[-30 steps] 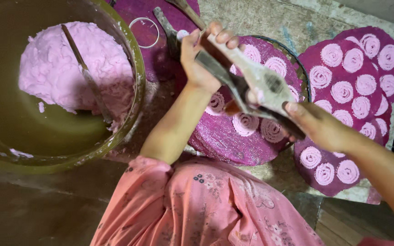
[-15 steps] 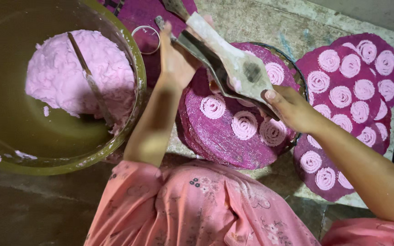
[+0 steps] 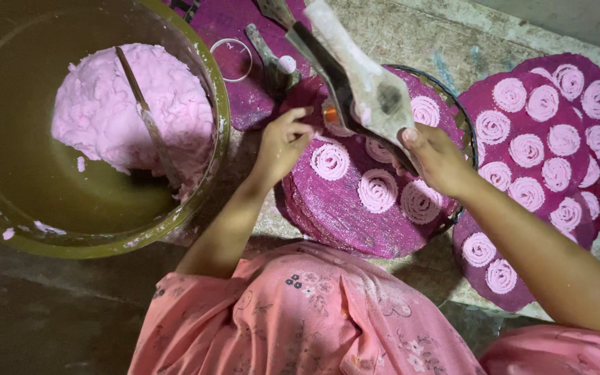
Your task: The person sits at a work table and uses a handheld extrusion tool to pipe pink paste into rose-shaped rosettes on round magenta boards. They refill the tool's cylinder with paste from a large bowl, extrude rosettes one by one, and stack the finished decorated boards on the table.
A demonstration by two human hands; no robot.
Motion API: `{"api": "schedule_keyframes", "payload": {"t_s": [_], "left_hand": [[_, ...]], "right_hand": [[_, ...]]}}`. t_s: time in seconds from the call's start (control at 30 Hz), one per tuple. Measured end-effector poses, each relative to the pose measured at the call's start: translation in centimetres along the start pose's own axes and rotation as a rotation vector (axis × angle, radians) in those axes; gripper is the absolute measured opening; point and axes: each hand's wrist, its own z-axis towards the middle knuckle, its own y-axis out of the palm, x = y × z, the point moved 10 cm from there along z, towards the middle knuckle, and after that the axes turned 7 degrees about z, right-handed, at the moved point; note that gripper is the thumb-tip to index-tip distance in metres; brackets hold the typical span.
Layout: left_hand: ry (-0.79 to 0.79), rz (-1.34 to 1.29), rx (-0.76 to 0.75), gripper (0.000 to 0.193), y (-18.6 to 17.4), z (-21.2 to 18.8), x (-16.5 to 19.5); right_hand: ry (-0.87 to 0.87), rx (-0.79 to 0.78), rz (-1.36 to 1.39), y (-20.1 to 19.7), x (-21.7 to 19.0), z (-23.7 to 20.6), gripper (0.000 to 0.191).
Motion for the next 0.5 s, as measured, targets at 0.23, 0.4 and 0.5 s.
{"api": "schedule_keyframes", "payload": {"t_s": [0.23, 0.4, 0.5], "left_hand": [[0.233, 0.207, 0.212, 0.034, -0.4, -6.4, 0.7], [0.366, 0.358, 0.228, 0.025, 0.6, -7.8, 1.1], [0.323, 0.39, 0.158, 0.017, 0.8, -8.5, 0.9]], "right_hand": [[-0.141, 0.05, 0.407, -0.5, 1.8, -3.4, 0.081], [-0.315, 0.205, 0.31, -0.8, 0.3, -6.6, 0.107], [-0.182, 0.249, 0.499, -0.7, 1.7, -8.5, 0.111]]}}
